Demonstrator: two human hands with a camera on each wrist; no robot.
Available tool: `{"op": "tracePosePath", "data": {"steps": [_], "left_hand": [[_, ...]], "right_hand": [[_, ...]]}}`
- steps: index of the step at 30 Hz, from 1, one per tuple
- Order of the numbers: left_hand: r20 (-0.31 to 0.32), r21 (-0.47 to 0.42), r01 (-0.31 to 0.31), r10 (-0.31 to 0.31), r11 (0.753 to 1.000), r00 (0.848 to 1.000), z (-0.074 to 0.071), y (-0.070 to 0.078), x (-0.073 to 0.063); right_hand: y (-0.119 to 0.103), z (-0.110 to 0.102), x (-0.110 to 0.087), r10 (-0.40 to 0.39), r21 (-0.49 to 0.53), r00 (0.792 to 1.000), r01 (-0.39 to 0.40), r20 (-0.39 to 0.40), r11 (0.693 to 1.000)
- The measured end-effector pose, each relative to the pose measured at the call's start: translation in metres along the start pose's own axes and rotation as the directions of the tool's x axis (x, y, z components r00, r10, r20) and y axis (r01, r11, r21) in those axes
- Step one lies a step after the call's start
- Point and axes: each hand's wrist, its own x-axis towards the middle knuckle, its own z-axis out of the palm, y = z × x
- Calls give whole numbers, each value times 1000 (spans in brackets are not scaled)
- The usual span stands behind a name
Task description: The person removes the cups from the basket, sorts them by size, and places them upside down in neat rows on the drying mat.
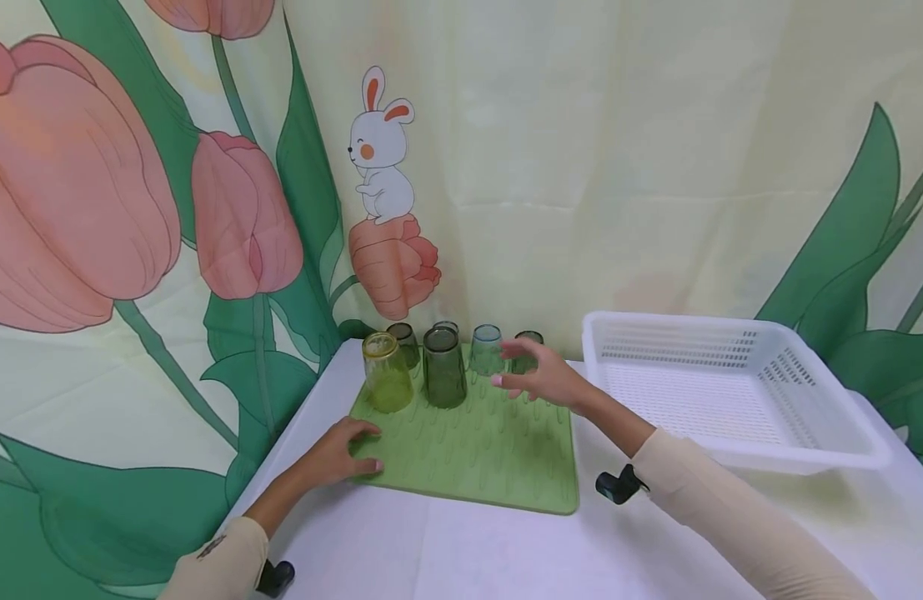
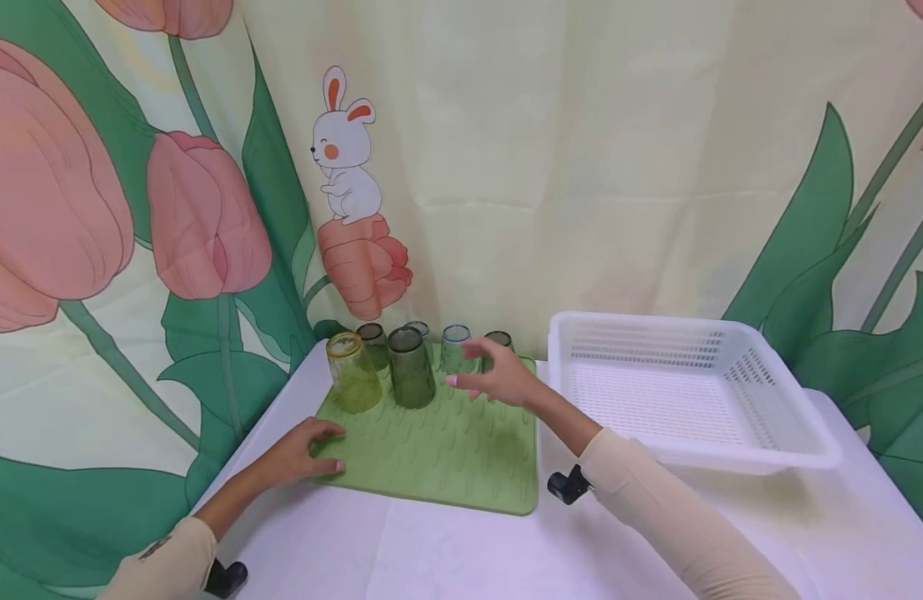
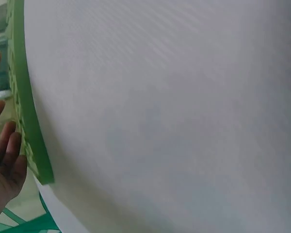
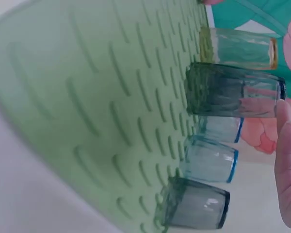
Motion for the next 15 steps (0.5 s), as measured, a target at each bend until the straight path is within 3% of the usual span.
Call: {"op": "tracePosePath", "data": {"steps": [7,15], "left_hand": [[26,-62,-32,34,998,999,3,15,5],[87,-147,-95,109,985,990,2,52,10]], "right_hand": [[-2,-6,-33,-58,20,997,57,57,998],[2,-17,-70,-143,32,987,141,78,990]]}}
